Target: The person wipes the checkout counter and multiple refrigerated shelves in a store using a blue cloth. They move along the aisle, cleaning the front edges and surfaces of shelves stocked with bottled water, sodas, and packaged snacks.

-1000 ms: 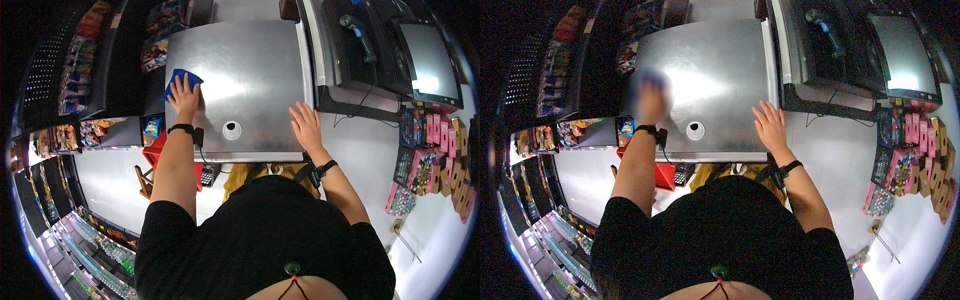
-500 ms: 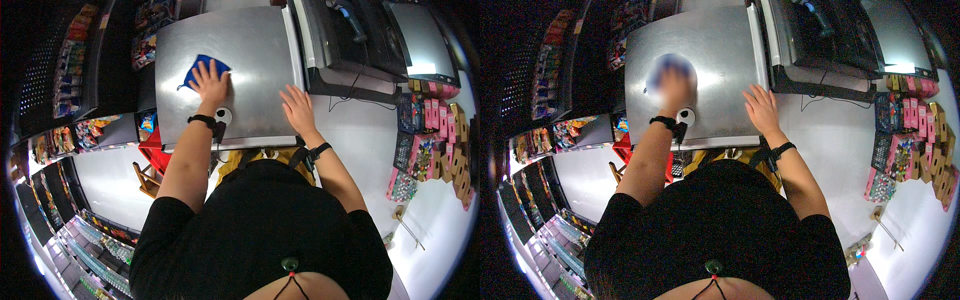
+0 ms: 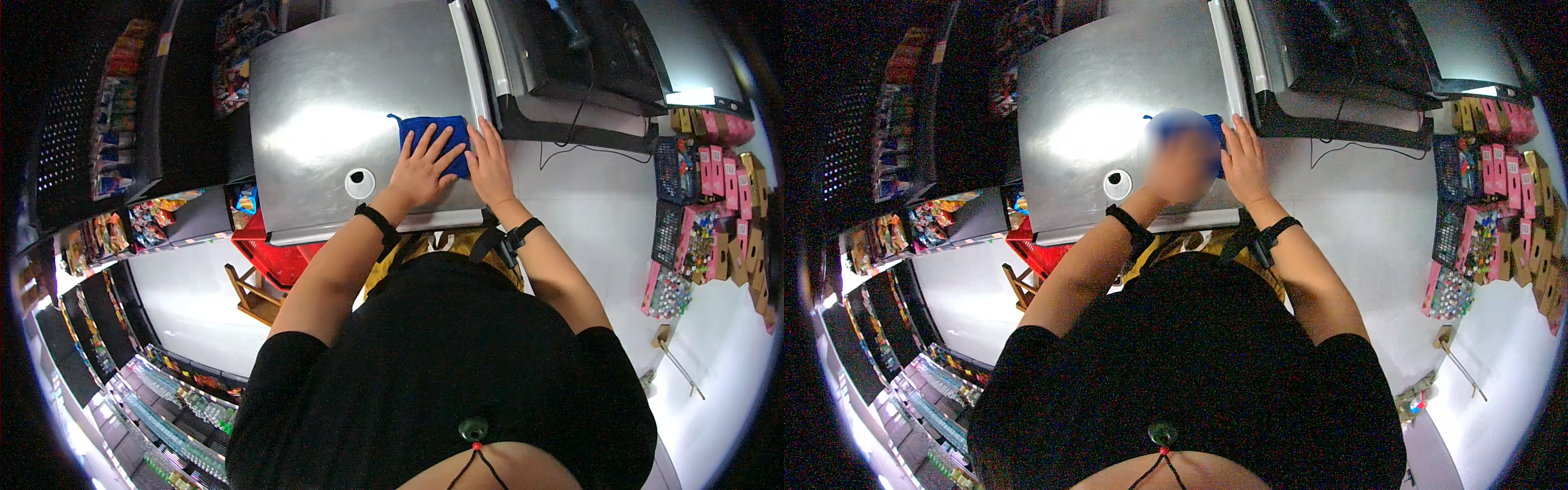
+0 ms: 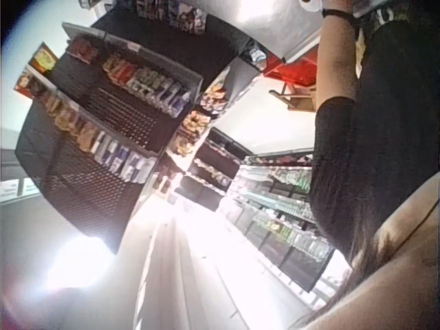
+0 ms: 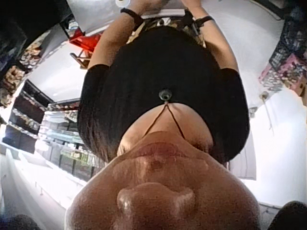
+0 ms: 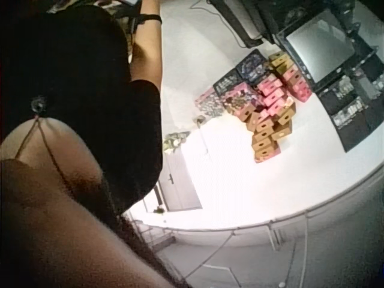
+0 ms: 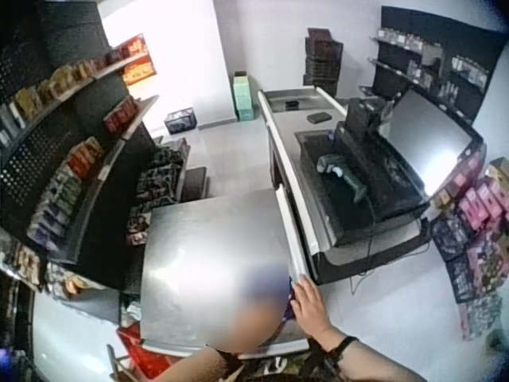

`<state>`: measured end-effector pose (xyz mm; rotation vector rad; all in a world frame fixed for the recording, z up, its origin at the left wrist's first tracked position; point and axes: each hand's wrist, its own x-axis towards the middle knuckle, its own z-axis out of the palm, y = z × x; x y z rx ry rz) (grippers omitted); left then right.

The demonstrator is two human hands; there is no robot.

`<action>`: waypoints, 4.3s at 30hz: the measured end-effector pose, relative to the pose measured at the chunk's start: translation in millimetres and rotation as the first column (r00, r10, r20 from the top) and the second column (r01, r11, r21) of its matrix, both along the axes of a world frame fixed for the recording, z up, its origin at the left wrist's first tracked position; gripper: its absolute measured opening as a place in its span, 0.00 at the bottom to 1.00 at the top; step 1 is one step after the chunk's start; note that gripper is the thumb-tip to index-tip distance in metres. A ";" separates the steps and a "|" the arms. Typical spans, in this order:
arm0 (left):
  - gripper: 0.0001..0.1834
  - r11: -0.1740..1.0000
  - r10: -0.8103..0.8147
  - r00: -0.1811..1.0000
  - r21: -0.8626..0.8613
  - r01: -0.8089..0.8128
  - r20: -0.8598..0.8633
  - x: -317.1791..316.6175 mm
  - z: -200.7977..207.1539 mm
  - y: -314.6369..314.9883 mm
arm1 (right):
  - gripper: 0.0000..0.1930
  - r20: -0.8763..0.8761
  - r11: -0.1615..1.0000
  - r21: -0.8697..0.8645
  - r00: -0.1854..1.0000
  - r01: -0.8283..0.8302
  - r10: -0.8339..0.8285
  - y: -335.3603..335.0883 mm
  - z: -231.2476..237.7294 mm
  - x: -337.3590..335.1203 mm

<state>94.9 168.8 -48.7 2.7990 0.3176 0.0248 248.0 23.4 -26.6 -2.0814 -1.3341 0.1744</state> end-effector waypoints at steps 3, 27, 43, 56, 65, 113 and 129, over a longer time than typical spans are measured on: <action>0.37 0.997 0.071 0.996 0.004 -0.071 -0.061 -25.5 5.8 16.7 | 0.27 0.006 1.000 -0.015 1.000 -0.001 0.001 -0.4 -0.7 0.0; 0.40 0.482 0.876 0.470 0.269 -0.834 -0.110 -246.4 11.4 97.5 | 0.27 0.109 0.996 -0.033 0.991 0.083 -0.079 -2.0 -19.4 5.6; 0.30 0.582 0.777 0.627 0.327 -0.745 0.046 -170.2 7.9 -28.5 | 0.26 -0.021 0.998 0.002 0.998 -0.056 0.056 -3.8 -22.3 7.5; 0.26 0.716 0.698 0.709 -0.106 -0.690 0.102 -56.6 59.7 -138.9 | 0.21 -0.125 0.943 0.064 0.935 -0.328 0.333 -22.0 -12.4 56.8; 0.17 0.489 0.717 0.689 -0.630 -0.604 -0.104 -19.8 81.8 -146.3 | 0.22 -0.492 0.892 0.223 0.745 -0.392 0.450 -45.3 35.6 46.2; 0.18 -0.795 0.366 -0.928 -0.497 -0.348 0.064 -815.8 216.1 -727.4 | 0.21 -0.913 0.214 0.284 -0.331 -0.935 -0.237 -141.2 156.9 -981.7; 0.18 -0.869 -0.022 -0.998 -0.493 0.052 -0.066 -1060.3 211.2 -777.1 | 0.16 -0.976 -0.253 0.174 -0.132 -0.952 -0.176 -239.5 129.1 -1356.1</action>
